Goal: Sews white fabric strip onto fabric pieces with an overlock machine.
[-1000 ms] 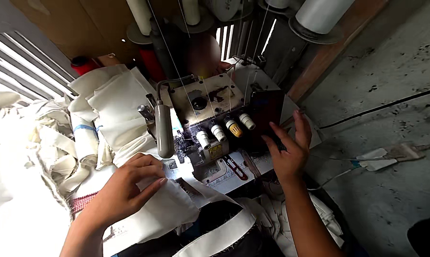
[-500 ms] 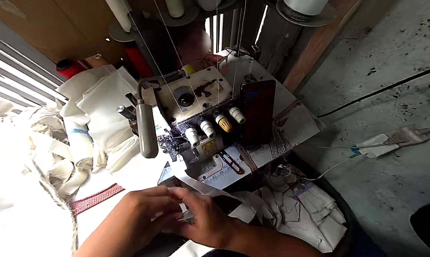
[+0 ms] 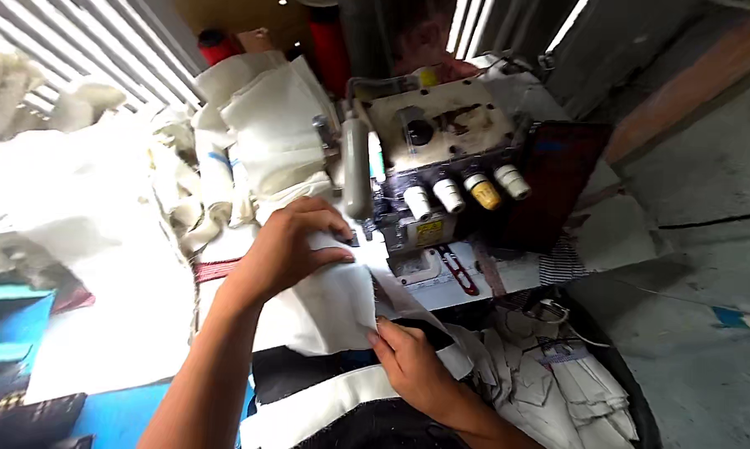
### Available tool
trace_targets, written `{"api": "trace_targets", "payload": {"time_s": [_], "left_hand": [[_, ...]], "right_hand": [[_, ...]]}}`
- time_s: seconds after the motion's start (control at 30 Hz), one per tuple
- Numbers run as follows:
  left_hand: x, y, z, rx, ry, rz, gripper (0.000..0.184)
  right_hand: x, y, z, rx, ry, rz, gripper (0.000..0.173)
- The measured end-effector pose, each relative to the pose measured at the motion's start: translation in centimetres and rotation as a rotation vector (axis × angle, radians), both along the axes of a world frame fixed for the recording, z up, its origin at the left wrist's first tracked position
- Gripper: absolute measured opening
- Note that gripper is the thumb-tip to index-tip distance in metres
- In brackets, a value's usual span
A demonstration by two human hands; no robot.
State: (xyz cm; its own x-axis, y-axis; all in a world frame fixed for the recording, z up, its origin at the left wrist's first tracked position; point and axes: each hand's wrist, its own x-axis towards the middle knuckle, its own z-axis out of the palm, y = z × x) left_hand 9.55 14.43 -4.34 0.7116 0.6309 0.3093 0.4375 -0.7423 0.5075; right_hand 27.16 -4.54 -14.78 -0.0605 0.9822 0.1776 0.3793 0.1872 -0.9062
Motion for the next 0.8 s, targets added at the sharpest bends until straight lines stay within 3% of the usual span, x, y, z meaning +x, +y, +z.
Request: {"api": "trace_targets", "payload": {"time_s": [0.07, 0.23, 0.33, 0.43, 0.63, 0.8], "left_hand": [[0.0, -1.7, 0.0, 0.100, 0.014, 0.081, 0.010], [0.1, -7.2, -1.3, 0.401, 0.200, 0.298, 0.019], [0.7, -9.2, -2.4, 0.440, 0.268, 0.423, 0.027], [1.5, -10.1, -3.0, 0.445, 0.269, 0.495, 0.032], [3.4, -11.4, -3.1, 0.406, 0.283, 0.605, 0.037], [4.5, -12.0, -2.3, 0.343, 0.316, 0.633, 0.043]], "right_hand": [[1.7, -0.2, 0.9, 0.102, -0.061, 0.032, 0.023], [5.6, 2.5, 2.5, 0.310, -0.068, -0.282, 0.027], [5.7, 4.9, 1.1, 0.151, 0.096, -0.051, 0.040], [5.3, 5.3, 0.9, 0.021, 0.359, 0.115, 0.026], [5.8, 4.9, 3.7, 0.027, 0.636, 0.121, 0.010], [5.5, 5.0, 5.2, -0.076, 0.782, 0.180, 0.011]]}}
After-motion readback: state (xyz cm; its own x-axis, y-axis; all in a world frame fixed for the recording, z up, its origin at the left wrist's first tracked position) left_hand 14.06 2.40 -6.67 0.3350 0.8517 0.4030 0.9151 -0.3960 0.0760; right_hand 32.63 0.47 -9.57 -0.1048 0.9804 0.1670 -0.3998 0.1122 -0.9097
